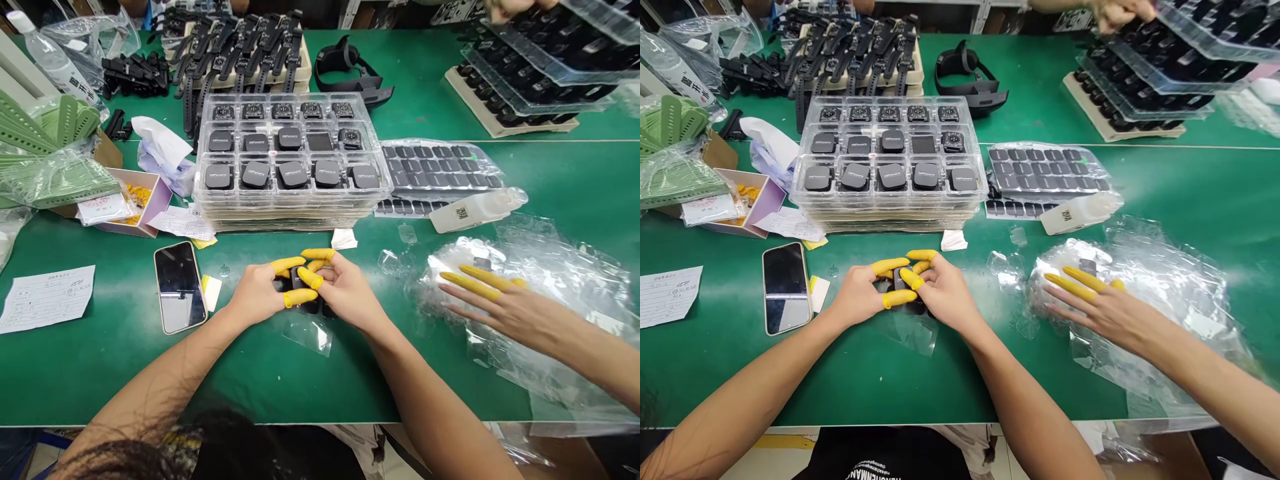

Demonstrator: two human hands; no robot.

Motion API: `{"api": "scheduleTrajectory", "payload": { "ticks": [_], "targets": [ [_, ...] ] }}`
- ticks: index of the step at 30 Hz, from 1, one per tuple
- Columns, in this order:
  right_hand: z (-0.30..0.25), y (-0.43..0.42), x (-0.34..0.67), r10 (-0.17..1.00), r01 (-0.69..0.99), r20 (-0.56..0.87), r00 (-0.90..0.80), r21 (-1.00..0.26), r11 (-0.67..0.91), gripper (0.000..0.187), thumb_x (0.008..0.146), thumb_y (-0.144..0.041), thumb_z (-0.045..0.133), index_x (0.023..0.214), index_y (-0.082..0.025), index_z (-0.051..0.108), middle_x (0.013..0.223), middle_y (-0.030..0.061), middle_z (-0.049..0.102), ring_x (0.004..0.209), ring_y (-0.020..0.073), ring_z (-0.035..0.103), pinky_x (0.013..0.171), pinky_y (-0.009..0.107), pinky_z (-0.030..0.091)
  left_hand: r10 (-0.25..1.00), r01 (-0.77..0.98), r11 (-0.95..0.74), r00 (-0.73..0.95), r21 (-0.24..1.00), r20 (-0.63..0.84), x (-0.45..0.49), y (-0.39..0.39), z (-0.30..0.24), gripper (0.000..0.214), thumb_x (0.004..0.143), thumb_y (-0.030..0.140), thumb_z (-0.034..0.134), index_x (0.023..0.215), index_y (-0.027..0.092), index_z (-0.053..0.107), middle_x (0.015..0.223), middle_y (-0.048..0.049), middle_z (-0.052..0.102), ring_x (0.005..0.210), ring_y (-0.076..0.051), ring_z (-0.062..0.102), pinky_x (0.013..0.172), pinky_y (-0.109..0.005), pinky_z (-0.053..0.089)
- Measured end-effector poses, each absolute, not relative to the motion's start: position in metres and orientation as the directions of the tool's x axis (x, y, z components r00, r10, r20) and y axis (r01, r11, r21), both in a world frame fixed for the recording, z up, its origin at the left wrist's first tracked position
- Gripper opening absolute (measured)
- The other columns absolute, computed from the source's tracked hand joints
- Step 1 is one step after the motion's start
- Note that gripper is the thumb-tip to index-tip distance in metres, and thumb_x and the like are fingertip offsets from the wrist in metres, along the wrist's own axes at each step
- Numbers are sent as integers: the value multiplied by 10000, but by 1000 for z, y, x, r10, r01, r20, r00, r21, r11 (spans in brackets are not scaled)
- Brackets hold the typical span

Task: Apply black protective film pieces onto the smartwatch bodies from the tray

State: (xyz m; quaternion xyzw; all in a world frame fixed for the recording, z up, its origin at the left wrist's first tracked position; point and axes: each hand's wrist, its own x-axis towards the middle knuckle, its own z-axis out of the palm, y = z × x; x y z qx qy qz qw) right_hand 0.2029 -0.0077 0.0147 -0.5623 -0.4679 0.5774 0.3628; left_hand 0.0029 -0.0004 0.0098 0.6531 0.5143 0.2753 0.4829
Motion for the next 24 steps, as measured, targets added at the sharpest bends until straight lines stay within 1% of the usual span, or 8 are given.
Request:
{"api": "scheduleTrajectory", "payload": {
  "ticks": [3, 7, 9, 13, 15, 17, 21, 24],
  "targets": [
    [8, -8, 201, 952, 86, -281, -124, -959, -272, 519, 848, -617, 844, 1188, -246, 716, 931, 37, 791, 732, 187, 749, 653, 330, 639, 938, 415, -26, 325, 910, -121, 2, 0, 9, 338, 948, 340, 766, 1273, 289, 844, 1051, 3, 895, 932, -222, 833, 880, -301, 647],
    [9, -15, 200, 947, 144, -252, -198, -963, -227, 542, 811, -519, 895, 1265, -268, 739, 843, -1, 772, 657, 175, 694, 585, 318, 607, 965, 503, -27, 237, 864, -108, 3, -2, 6, 284, 971, 211, 658, 1149, 300, 861, 919, 19, 882, 784, -203, 799, 748, -275, 612],
    [19, -15, 201, 958, 151, -215, -189, -970, -188, 475, 800, -514, 905, 1190, -277, 773, 851, 10, 787, 690, 198, 724, 628, 349, 645, 976, 506, 3, 184, 862, -112, 4, -3, 6, 281, 988, 198, 618, 1119, 288, 850, 862, 22, 869, 762, -206, 797, 726, -277, 606],
    [62, 24, 211, 995, 205, 94, 14, -975, 89, 308, 863, -522, 865, 1007, -262, 788, 1024, 72, 836, 934, 265, 806, 867, 439, 693, 964, 349, 55, 226, 935, -141, 5, -2, 11, 323, 1095, 344, 532, 1299, 265, 771, 925, 17, 893, 908, -233, 855, 850, -321, 651],
    [87, 70, 216, 948, 361, 290, 130, -904, 227, 284, 913, -481, 822, 1079, -252, 792, 1103, 89, 830, 982, 265, 800, 899, 452, 676, 959, 320, 58, 247, 946, -142, 5, -3, 14, 313, 1101, 391, 548, 1300, 271, 758, 920, 26, 895, 938, -244, 866, 866, -329, 662],
    [104, 123, 217, 916, 526, 376, 142, -812, 252, 294, 938, -446, 791, 1129, -223, 803, 1132, 105, 826, 968, 265, 790, 903, 474, 661, 958, 312, 51, 252, 949, -135, 6, -3, 16, 285, 1089, 386, 578, 1273, 271, 762, 912, 32, 894, 931, -246, 873, 835, -317, 669],
    [114, 202, 215, 954, 813, 299, 25, -561, 155, 219, 869, -371, 852, 990, -188, 851, 1032, 99, 822, 989, 293, 767, 1008, 513, 602, 956, 317, 51, 259, 947, -138, 5, -3, 14, 296, 1078, 360, 583, 1279, 231, 760, 907, 13, 895, 930, -249, 877, 833, -303, 671],
    [113, 214, 221, 956, 933, 273, 111, -360, -6, 259, 878, -379, 851, 1036, -174, 863, 1069, 141, 807, 1038, 335, 748, 1001, 505, 576, 954, 321, 47, 265, 946, -138, 5, -2, 10, 327, 1070, 398, 592, 1289, 221, 758, 914, -10, 897, 938, -269, 876, 856, -334, 672]
  ]
}}
